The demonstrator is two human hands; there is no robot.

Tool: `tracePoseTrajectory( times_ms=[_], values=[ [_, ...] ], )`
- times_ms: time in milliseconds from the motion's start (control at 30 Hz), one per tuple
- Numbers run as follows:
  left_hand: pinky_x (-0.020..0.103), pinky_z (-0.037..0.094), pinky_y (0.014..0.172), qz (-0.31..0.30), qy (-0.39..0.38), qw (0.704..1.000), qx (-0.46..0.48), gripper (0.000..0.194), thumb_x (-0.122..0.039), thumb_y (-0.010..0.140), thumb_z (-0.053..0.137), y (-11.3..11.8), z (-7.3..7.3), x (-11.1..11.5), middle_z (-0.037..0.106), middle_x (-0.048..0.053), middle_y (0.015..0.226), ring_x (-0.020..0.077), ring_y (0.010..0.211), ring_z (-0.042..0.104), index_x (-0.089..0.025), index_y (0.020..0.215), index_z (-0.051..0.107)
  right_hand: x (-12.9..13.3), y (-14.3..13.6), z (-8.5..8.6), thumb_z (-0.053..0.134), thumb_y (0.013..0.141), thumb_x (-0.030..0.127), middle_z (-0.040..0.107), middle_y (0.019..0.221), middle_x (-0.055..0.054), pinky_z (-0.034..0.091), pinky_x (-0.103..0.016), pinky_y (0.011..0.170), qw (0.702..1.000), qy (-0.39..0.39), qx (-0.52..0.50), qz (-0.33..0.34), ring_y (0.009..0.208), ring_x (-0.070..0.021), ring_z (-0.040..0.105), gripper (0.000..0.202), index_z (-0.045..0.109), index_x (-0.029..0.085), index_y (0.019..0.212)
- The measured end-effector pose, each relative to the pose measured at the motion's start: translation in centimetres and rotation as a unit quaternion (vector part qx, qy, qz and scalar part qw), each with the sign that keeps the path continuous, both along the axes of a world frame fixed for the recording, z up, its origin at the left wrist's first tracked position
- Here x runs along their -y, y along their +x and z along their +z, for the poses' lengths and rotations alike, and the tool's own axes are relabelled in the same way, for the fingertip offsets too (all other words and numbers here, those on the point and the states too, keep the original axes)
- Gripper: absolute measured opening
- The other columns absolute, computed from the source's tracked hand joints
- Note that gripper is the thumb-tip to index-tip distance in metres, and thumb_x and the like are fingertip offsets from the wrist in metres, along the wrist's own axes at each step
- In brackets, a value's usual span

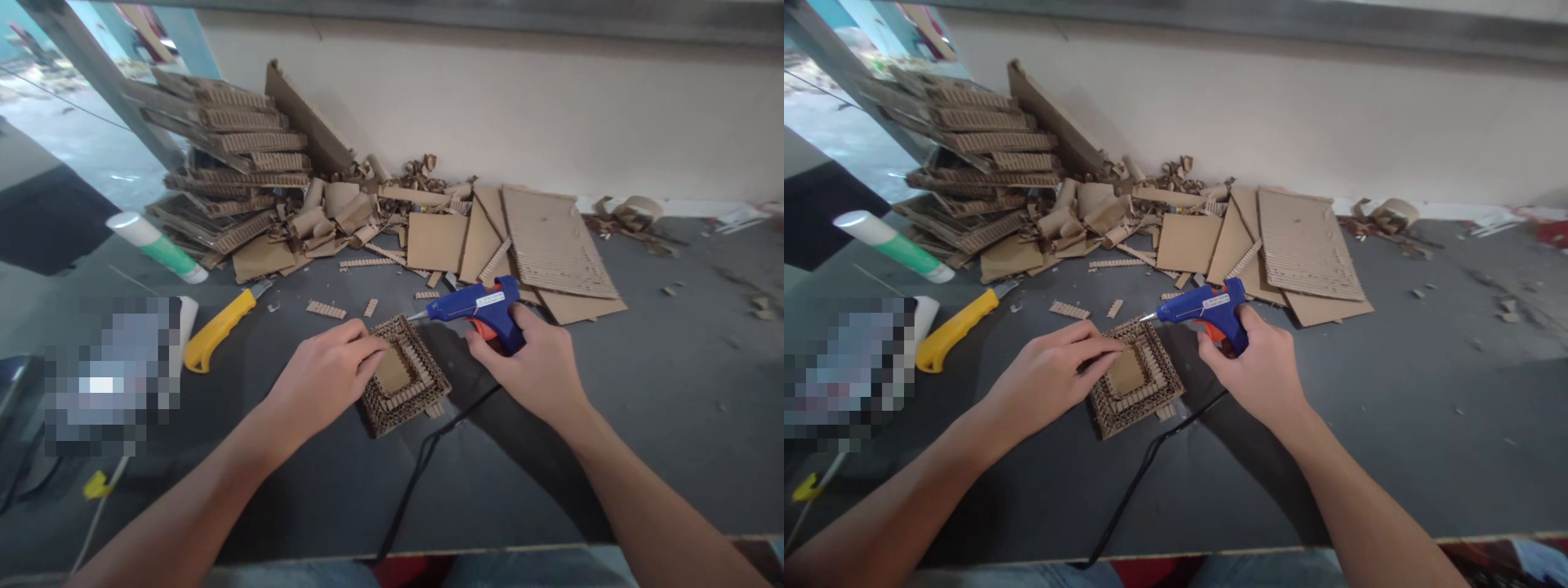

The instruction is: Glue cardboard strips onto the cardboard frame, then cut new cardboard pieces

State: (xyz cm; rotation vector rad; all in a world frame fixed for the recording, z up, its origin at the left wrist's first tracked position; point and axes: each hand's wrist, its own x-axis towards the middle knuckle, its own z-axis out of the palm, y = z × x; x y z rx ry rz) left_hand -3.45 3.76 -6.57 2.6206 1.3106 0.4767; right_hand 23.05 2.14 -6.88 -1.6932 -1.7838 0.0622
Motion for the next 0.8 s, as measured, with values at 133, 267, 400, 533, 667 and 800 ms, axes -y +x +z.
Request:
tracePoseTrajectory(
  times_ms=[133,267,400,533,667,800],
  values=[
    [0.029,0.053,0.077,-0.013,-0.016,1.000,-0.003,0.025,-0.022,0.098,0.050,0.0,0.0,-0.1,0.068,0.006,0.094,0.0170,0.082,0.067,-0.020,0.104,0.075,0.0,0.0,0.2,0.065,0.078,0.043,0.043,0.046,0.008,0.036,-0.026,0.046,1.000,-0.004,-0.010,-0.003,0.039,-0.0116,0.043,0.028,0.047,0.025,0.069],
    [0.029,0.053,0.076,-0.013,-0.030,0.999,-0.018,0.027,-0.021,0.099,0.049,0.1,0.5,-0.3,0.067,0.007,0.096,0.0180,0.084,0.067,-0.019,0.105,0.074,0.0,-0.1,0.2,0.067,0.078,0.042,0.045,0.045,0.008,0.036,-0.025,0.047,1.000,-0.012,-0.014,-0.004,0.039,-0.0113,0.043,0.027,0.048,0.024,0.069],
    [0.026,0.052,0.072,-0.049,-0.034,0.998,-0.037,0.030,-0.016,0.098,0.045,-0.1,0.9,-0.7,0.064,0.007,0.095,0.0161,0.080,0.067,-0.020,0.106,0.073,0.0,-0.1,0.2,0.066,0.078,0.044,0.045,0.046,0.007,0.037,-0.026,0.047,1.000,-0.012,-0.016,-0.005,0.039,-0.0119,0.044,0.026,0.051,0.024,0.070],
    [0.024,0.051,0.069,-0.080,-0.038,0.994,-0.064,0.030,-0.011,0.094,0.045,-0.1,1.2,-0.9,0.061,0.006,0.096,0.0135,0.074,0.065,-0.020,0.105,0.071,0.0,0.0,0.0,0.066,0.079,0.045,0.044,0.046,0.008,0.037,-0.025,0.047,1.000,-0.008,-0.014,-0.003,0.040,-0.0115,0.044,0.027,0.051,0.024,0.070],
    [0.024,0.049,0.066,-0.092,-0.031,0.991,-0.092,0.030,-0.006,0.091,0.045,-0.1,1.1,-1.1,0.059,0.005,0.098,0.0126,0.070,0.063,-0.020,0.101,0.069,0.0,0.1,-0.1,0.066,0.080,0.046,0.043,0.046,0.008,0.037,-0.025,0.046,1.000,-0.002,-0.017,-0.005,0.039,-0.0110,0.042,0.028,0.052,0.024,0.070],
    [0.025,0.047,0.063,-0.104,-0.012,0.989,-0.100,0.035,0.001,0.086,0.043,-0.2,0.9,-1.3,0.059,0.006,0.099,0.0147,0.072,0.064,-0.019,0.101,0.068,0.0,0.1,-0.1,0.066,0.080,0.047,0.045,0.047,0.008,0.037,-0.025,0.046,1.000,-0.005,-0.018,-0.004,0.040,-0.0109,0.043,0.029,0.052,0.024,0.071]
  ],
)
